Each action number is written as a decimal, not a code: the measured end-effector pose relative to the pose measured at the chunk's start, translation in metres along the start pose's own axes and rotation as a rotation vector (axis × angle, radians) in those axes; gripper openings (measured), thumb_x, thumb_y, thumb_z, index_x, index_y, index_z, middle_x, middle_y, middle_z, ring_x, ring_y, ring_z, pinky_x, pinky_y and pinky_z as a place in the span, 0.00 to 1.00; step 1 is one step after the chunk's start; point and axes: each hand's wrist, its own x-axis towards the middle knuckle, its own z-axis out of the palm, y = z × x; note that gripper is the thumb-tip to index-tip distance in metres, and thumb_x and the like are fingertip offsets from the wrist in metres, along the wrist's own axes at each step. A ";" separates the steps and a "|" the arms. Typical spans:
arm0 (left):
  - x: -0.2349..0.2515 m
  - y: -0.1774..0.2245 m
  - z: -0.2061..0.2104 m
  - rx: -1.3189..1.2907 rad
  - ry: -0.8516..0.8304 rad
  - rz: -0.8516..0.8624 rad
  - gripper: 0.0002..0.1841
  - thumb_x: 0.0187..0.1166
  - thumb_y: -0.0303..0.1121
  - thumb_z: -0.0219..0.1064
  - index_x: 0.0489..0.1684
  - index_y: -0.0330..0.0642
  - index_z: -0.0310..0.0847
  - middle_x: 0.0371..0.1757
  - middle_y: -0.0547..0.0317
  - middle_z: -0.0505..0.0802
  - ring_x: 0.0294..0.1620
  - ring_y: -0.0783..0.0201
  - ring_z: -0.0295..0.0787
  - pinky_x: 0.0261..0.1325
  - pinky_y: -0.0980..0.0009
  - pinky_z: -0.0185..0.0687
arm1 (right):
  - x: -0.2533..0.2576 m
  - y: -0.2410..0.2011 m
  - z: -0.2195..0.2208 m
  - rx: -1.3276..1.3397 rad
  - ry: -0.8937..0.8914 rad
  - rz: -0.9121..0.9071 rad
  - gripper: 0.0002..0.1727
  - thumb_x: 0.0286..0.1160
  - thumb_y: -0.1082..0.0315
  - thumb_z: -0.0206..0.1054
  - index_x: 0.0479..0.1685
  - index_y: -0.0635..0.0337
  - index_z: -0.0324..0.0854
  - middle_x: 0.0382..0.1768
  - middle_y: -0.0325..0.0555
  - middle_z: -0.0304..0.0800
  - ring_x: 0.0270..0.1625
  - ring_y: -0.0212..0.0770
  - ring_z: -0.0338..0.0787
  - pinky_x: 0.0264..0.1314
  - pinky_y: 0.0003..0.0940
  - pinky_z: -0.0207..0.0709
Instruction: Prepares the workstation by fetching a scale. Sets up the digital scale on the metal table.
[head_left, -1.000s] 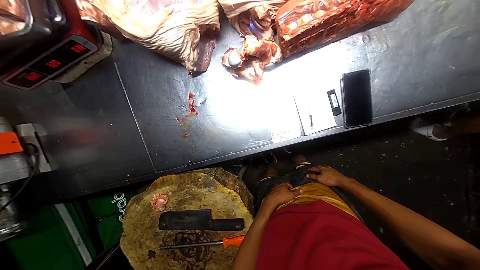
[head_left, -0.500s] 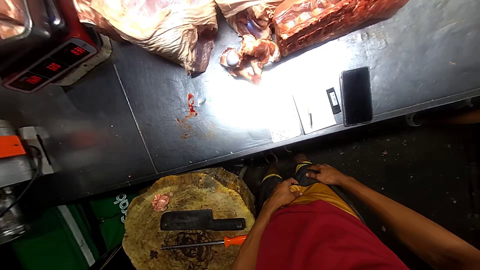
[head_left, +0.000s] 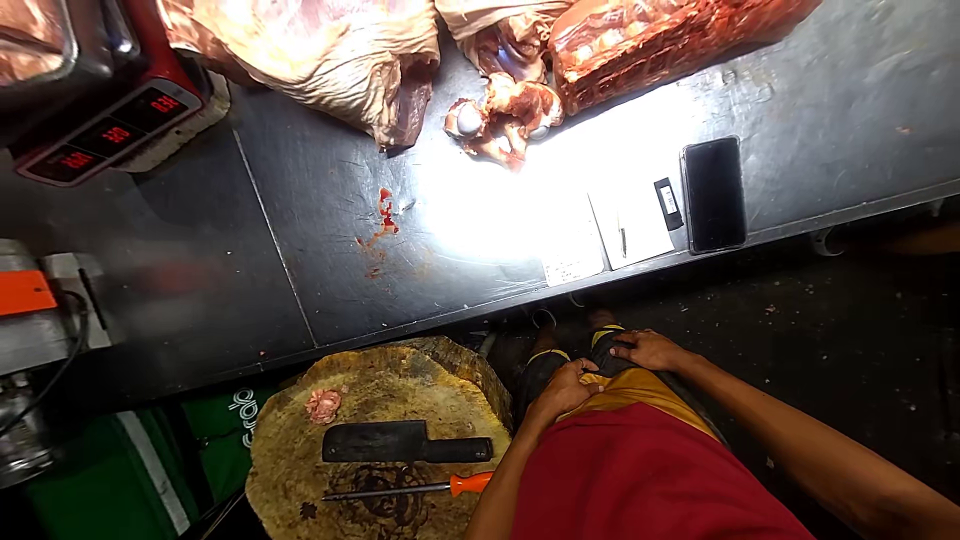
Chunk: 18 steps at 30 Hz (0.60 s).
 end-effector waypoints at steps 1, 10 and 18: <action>0.000 -0.001 0.001 0.007 0.016 0.010 0.25 0.79 0.36 0.74 0.73 0.38 0.79 0.69 0.43 0.88 0.71 0.54 0.85 0.77 0.55 0.76 | 0.000 0.000 0.000 0.003 0.000 0.000 0.36 0.83 0.32 0.53 0.84 0.40 0.75 0.85 0.44 0.73 0.90 0.56 0.63 0.91 0.59 0.52; -0.001 -0.011 -0.001 0.181 0.012 -0.115 0.32 0.82 0.59 0.65 0.76 0.47 0.78 0.68 0.46 0.89 0.72 0.51 0.84 0.76 0.46 0.75 | 0.002 -0.004 -0.001 -0.008 -0.005 0.024 0.36 0.83 0.33 0.54 0.85 0.41 0.74 0.85 0.46 0.73 0.91 0.56 0.62 0.91 0.59 0.52; 0.001 -0.008 0.003 0.040 -0.005 0.012 0.24 0.80 0.38 0.73 0.71 0.36 0.79 0.63 0.40 0.90 0.66 0.51 0.87 0.74 0.53 0.78 | 0.004 -0.007 -0.002 -0.044 -0.014 -0.009 0.35 0.84 0.34 0.56 0.83 0.42 0.76 0.83 0.48 0.76 0.89 0.56 0.65 0.91 0.58 0.52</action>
